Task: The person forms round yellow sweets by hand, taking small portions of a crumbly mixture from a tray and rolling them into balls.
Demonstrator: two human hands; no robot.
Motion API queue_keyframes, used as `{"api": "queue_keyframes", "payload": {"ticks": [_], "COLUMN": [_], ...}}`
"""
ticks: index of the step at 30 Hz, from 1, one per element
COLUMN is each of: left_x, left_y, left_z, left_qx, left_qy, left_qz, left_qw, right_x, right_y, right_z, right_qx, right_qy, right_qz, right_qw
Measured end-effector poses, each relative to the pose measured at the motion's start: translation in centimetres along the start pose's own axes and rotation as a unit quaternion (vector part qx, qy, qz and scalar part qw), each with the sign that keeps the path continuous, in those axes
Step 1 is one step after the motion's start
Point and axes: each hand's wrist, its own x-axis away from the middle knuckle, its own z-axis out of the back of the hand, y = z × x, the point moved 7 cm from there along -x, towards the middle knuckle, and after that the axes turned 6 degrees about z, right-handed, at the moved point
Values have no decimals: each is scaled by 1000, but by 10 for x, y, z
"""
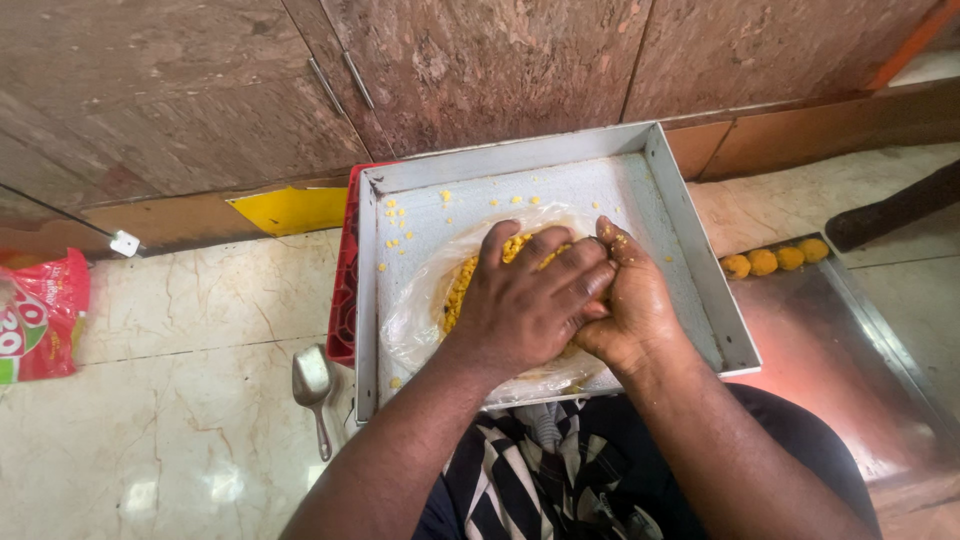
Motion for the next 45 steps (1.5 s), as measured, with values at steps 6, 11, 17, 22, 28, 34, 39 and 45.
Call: {"api": "queue_keyframes", "payload": {"ticks": [6,11,17,22,28,34,39,45], "left_x": [27,19,-6,-14,-12,1,15,-17], "left_y": [-67,-47,-7,-2,-1,-20,-59,-21], "left_z": [-17,-1,28,36,28,-3,-19,10], "left_qx": [468,274,132,126,186,372,617,172], "left_qy": [71,94,8,11,44,52,127,16], "left_qz": [372,263,104,99,135,233,375,122], "left_qw": [798,920,986,987,972,897,680,977], "right_x": [-6,-22,-13,-15,-10,1,-4,-3], "right_y": [0,11,6,2,8,1,-3,13], "right_z": [-2,14,27,15,20,9,0,12], "right_qx": [82,-55,33,-20,-21,0,55,24], "right_qy": [-14,-145,52,-44,-12,30,-14,51], "right_qz": [13,-6,15,45,-5,8,31,-27], "right_qw": [996,988,998,998,1000,1000,998,998]}}
